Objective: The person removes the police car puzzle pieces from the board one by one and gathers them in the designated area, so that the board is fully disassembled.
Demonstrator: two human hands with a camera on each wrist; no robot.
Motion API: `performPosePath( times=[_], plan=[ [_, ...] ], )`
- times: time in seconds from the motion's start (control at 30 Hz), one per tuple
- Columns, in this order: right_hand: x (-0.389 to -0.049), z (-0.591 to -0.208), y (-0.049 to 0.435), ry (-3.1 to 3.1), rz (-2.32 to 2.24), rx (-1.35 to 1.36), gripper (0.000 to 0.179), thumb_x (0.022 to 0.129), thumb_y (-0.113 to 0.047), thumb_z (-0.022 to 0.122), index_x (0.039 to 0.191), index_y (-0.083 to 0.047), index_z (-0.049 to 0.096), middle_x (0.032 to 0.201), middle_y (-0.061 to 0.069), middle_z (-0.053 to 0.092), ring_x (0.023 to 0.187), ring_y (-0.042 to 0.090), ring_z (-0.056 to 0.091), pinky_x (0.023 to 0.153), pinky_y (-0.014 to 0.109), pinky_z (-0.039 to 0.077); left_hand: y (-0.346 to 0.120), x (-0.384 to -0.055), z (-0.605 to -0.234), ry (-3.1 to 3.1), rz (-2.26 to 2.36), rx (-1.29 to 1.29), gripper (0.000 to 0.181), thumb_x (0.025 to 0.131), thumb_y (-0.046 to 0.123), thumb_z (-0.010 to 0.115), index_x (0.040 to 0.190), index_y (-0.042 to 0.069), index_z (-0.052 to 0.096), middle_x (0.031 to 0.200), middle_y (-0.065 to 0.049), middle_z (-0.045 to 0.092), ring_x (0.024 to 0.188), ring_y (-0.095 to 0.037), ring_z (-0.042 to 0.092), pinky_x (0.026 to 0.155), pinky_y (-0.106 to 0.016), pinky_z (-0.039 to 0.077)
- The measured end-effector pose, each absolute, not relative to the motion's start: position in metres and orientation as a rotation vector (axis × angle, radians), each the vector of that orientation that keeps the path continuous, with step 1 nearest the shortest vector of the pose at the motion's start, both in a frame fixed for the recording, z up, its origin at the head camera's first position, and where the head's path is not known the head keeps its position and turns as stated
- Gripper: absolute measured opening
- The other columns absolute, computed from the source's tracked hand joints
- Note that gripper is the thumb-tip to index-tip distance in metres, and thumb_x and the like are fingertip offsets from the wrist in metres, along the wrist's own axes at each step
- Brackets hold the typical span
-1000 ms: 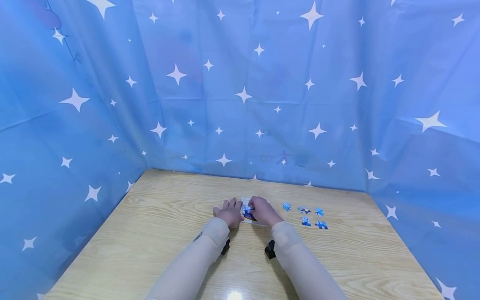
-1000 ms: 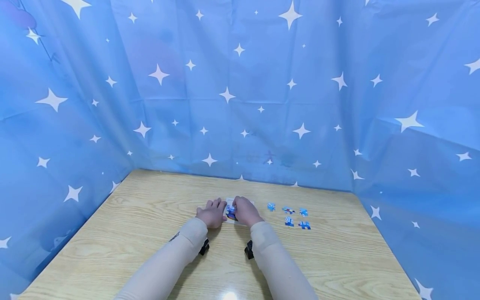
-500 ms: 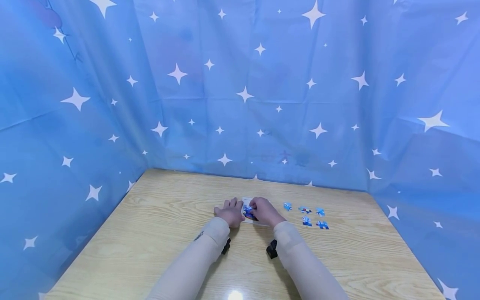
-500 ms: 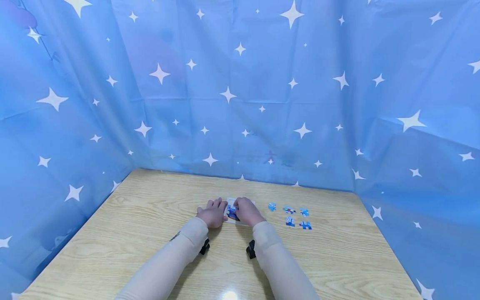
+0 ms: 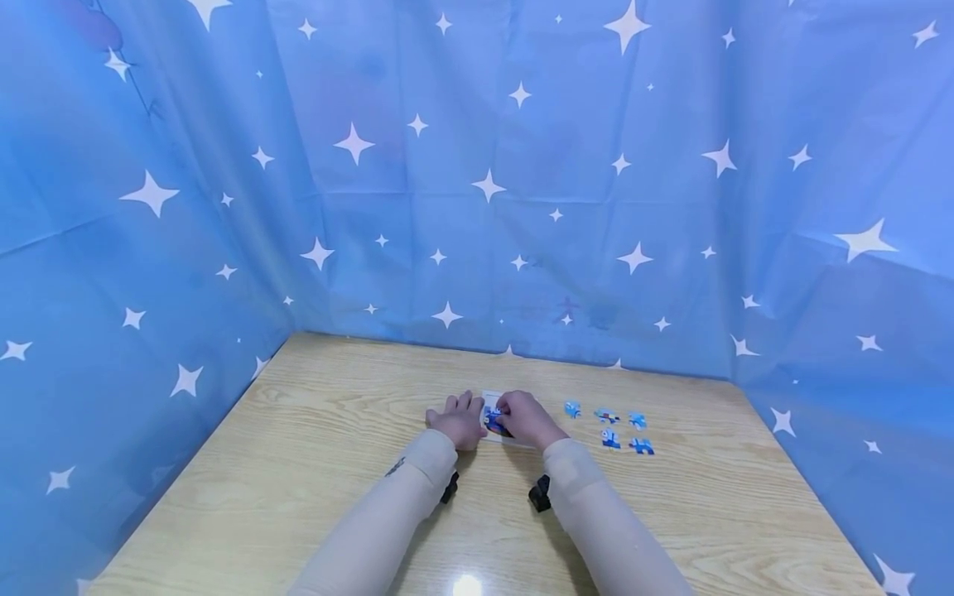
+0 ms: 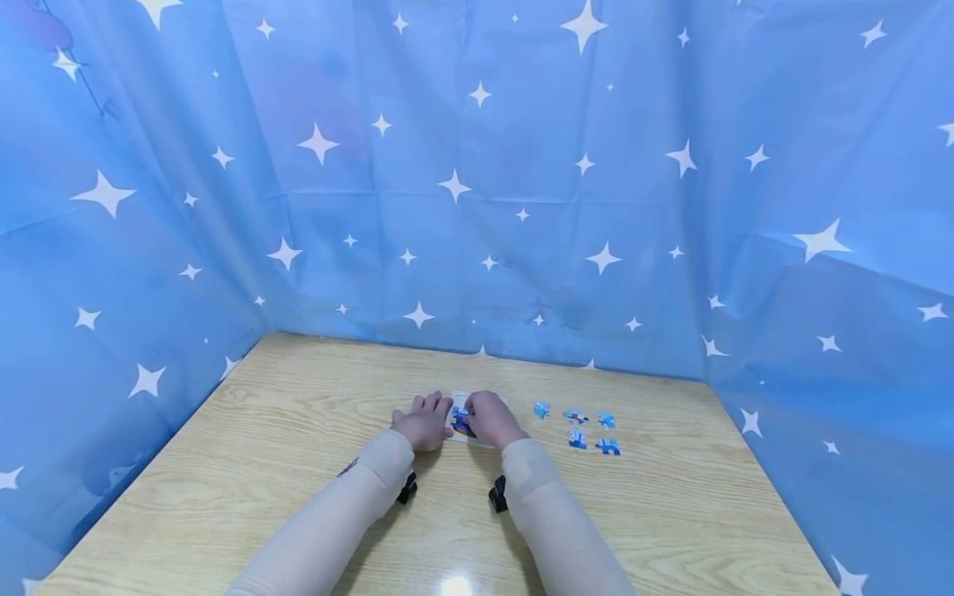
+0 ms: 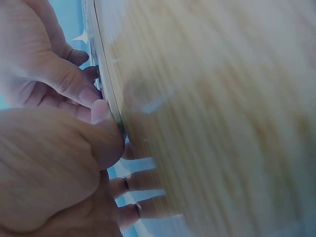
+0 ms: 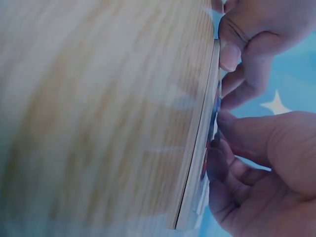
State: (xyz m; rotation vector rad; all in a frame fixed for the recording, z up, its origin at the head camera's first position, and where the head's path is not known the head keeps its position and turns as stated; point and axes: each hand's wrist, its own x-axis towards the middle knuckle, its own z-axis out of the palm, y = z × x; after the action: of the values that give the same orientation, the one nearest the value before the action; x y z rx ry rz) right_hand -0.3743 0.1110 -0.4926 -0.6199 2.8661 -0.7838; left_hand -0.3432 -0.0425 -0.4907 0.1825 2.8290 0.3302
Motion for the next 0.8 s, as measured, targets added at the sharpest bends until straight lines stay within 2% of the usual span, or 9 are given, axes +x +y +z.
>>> performPosePath(
  times=[0.27, 0.57, 0.8],
  plan=[
    [-0.374, -0.494, 0.111, 2.882, -0.754, -0.574, 0.015, 0.097, -0.004, 0.068, 0.111, -0.001, 0.067, 0.106, 0.012, 0.069, 0.103, 0.029, 0.067, 0.09, 0.045, 0.054, -0.043, -0.344, -0.49, 2.816, 0.334, 0.184, 0.062, 0.106, 0.039, 0.052, 0.161, 0.025, 0.029, 0.168, 0.0, 0.02, 0.153, -0.025, 0.017, 0.109, -0.068, 0.027],
    [-0.373, -0.492, 0.112, 2.88, -0.744, -0.585, 0.017, 0.097, -0.002, 0.067, 0.113, 0.002, 0.069, 0.11, 0.015, 0.069, 0.107, 0.031, 0.067, 0.092, 0.045, 0.054, -0.043, -0.341, -0.489, 2.815, 0.356, 0.188, 0.061, 0.106, 0.039, 0.051, 0.162, 0.025, 0.028, 0.169, -0.001, 0.018, 0.154, -0.025, 0.016, 0.11, -0.067, 0.027],
    [-0.372, -0.494, 0.122, 2.853, -0.803, -0.567, 0.017, 0.097, -0.001, 0.067, 0.113, 0.002, 0.069, 0.108, 0.014, 0.07, 0.104, 0.03, 0.067, 0.088, 0.045, 0.055, -0.045, -0.338, -0.486, 2.82, 0.376, 0.183, 0.061, 0.106, 0.039, 0.051, 0.161, 0.025, 0.029, 0.169, -0.001, 0.02, 0.154, -0.024, 0.017, 0.109, -0.064, 0.028]
  ],
)
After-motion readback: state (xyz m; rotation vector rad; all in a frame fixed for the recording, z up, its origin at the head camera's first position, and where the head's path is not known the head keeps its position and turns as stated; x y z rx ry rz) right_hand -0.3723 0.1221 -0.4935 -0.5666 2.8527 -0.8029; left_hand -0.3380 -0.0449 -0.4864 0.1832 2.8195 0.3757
